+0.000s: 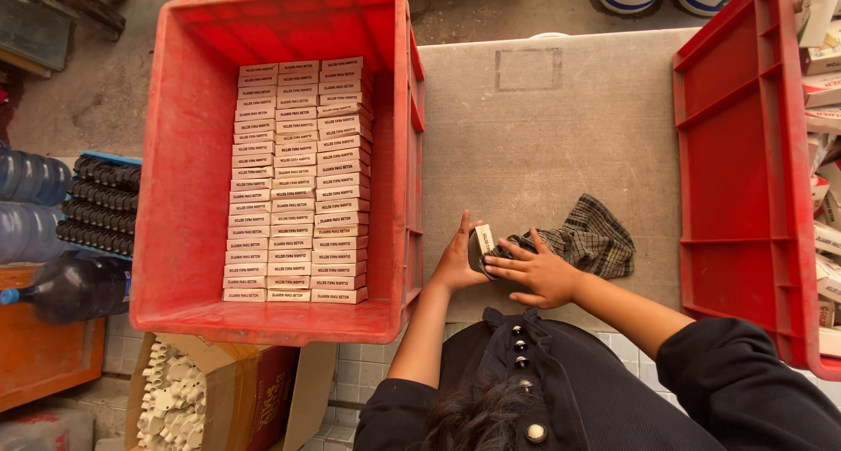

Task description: The person wipes small cardboard boxes with a cloth and places them into a red plastic crate.

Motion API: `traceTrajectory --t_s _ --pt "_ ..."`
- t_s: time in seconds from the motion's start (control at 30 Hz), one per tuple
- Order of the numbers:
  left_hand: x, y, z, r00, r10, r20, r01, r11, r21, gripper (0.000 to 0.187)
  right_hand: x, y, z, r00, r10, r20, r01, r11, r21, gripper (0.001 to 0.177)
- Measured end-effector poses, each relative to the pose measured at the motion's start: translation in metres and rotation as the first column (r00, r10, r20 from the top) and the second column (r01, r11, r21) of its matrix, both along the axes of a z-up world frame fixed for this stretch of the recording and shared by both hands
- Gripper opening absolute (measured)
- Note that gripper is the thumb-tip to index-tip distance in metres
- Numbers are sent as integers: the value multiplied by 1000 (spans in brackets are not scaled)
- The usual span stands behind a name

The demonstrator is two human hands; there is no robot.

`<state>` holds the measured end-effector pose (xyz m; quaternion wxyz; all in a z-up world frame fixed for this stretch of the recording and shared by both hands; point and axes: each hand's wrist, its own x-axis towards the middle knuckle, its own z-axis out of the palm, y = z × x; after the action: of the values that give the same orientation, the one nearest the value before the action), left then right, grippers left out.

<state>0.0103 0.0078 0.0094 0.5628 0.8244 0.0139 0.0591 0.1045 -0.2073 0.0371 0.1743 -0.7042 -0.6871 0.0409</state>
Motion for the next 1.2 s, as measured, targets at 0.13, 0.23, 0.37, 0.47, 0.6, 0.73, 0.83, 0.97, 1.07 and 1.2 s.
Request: traceTrajectory --t_s 0.13,0.23,0.37,0.47,0.6,0.73,0.83,0.97,1.07,1.2 --pt "2 -1 3 999 -13 -30 13 1000 4 139 20 25 0 997 -58 58 58 998 10 56" --pt "3 0 1 995 10 -100 -9 1000 8 137 25 41 -3 971 -234 43 237 940 -245 60" --pt "2 3 -2 996 -7 -89 7 1000 -1 138 3 28 -3 985 -170 -15 164 965 -204 62" --pt "2 0 -3 998 -14 -68 13 1000 -12 137 -5 10 -4 999 -41 4 41 998 -56 60" --pt "7 -3 9 994 -48 -102 48 999 -3 138 16 17 -5 996 -78 51 80 996 -34 56" --pt "13 -9 5 994 -37 -99 40 999 31 137 24 34 -30 957 -289 22 289 946 -146 60" --pt "14 -10 -5 993 -45 -107 48 999 19 138 5 31 -36 839 -400 -368 344 915 -211 68" --pt "16 -10 -7 995 -79 -61 81 997 22 140 -26 5 -22 920 -253 -299 258 966 -22 60" --pt "25 -18 5 982 -124 -139 146 976 160 136 -21 -12 -21 963 -227 -145 243 964 105 48" --pt "37 -33 -8 928 -157 -339 318 808 496 137 -8 -20 -17 949 -314 18 311 946 88 48"
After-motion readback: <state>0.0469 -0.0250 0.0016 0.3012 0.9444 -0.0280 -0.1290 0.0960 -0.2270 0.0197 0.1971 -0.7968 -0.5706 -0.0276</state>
